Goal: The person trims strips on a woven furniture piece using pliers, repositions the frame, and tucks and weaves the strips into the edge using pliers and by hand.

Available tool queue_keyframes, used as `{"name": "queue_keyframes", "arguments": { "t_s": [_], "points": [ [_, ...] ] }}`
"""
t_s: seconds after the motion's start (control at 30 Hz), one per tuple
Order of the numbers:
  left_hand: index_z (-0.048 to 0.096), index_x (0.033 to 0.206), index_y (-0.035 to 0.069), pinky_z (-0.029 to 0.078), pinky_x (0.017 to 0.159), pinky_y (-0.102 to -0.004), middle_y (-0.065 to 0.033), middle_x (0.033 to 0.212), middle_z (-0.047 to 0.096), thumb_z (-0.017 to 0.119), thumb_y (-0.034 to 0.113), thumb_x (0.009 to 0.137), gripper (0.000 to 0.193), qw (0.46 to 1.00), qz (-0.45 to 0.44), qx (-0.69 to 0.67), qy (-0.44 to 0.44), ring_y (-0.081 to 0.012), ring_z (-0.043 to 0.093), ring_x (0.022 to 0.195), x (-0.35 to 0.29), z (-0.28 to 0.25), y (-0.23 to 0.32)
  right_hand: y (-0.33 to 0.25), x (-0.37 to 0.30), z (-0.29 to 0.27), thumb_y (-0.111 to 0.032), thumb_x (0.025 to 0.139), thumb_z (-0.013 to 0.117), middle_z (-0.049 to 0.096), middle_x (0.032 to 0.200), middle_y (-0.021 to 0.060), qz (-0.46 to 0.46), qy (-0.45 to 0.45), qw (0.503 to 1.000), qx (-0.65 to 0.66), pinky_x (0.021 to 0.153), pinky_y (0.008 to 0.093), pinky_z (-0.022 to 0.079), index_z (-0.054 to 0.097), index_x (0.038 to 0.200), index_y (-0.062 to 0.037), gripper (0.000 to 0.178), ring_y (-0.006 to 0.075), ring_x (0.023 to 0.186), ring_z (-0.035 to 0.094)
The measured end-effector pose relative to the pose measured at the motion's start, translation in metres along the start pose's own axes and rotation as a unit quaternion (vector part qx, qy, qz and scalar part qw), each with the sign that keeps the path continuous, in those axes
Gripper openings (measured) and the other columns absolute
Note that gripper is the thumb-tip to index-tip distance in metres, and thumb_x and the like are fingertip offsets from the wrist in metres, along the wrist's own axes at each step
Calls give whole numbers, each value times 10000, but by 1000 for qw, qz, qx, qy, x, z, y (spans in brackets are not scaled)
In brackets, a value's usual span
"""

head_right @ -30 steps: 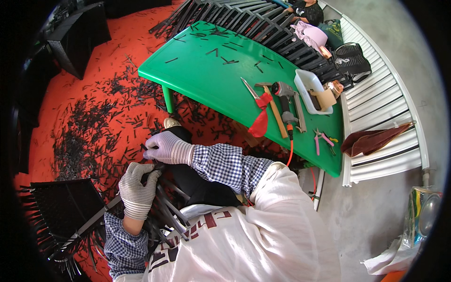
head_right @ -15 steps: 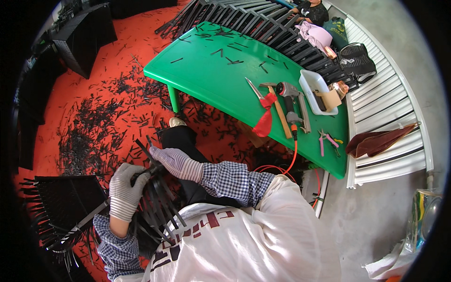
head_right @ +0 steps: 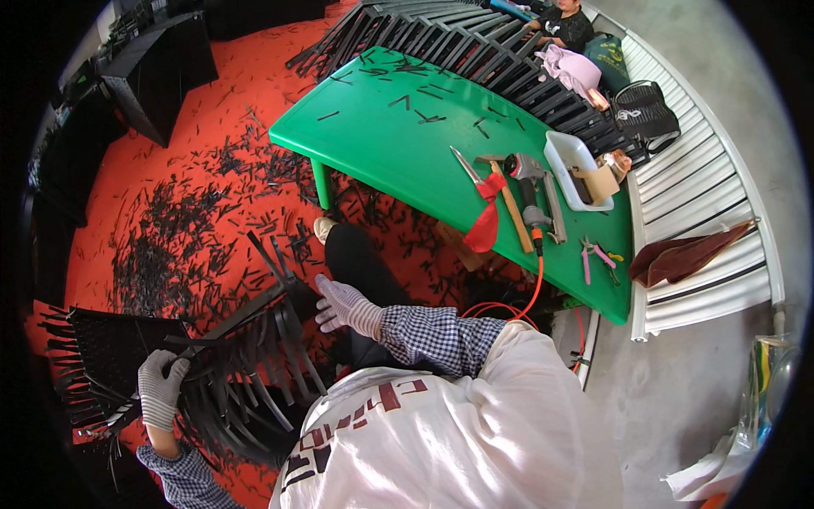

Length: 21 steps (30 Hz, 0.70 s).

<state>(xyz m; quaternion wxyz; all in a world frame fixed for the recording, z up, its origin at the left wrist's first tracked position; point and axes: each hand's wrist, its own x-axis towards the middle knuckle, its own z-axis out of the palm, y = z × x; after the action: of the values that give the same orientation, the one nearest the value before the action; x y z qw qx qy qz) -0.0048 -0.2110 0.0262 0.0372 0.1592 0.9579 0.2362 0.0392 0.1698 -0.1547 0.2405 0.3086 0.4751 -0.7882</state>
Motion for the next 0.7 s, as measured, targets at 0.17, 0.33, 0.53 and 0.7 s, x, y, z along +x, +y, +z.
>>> {"name": "queue_keyframes", "arguments": {
  "t_s": [0.17, 0.33, 0.53, 0.7],
  "points": [
    [672, 801, -30, 455, 605, -397, -159, 721, 582, 837, 128, 724, 241, 999, -10, -46, 11, -313, 578, 632, -19, 9, -3, 6, 25, -8, -655, 988, 524, 537, 1338, 299, 97, -17, 988, 119, 933, 594, 569, 244, 1514, 115, 975, 452, 1146, 628],
    [639, 799, -49, 466, 635, -387, -173, 727, 571, 803, 92, 717, 231, 999, 1, -26, 45, -324, 582, 658, -38, 13, 15, 26, 80, -24, -618, 961, 615, 612, 1194, 215, 124, -3, 982, 141, 942, 542, 571, 449, 1348, 67, 805, 352, 1070, 659],
    [664, 808, 12, 477, 672, -432, -134, 779, 619, 858, 169, 678, 281, 993, -44, -9, 108, -340, 602, 710, -99, 30, 5, -5, 46, 38, -388, 985, 652, 622, 679, 15, 152, -21, 985, -73, 648, 385, 564, 638, 892, -134, 271, 197, 613, 622],
    [655, 812, 34, 452, 689, -458, -129, 778, 605, 838, 187, 694, 265, 990, -16, 32, 138, -357, 587, 731, -124, 41, 39, -19, 99, 22, -371, 910, 718, 676, 1066, 208, 102, -60, 931, -346, 827, 501, 502, 686, 1141, -33, 411, 338, 957, 642]
  ]
}}
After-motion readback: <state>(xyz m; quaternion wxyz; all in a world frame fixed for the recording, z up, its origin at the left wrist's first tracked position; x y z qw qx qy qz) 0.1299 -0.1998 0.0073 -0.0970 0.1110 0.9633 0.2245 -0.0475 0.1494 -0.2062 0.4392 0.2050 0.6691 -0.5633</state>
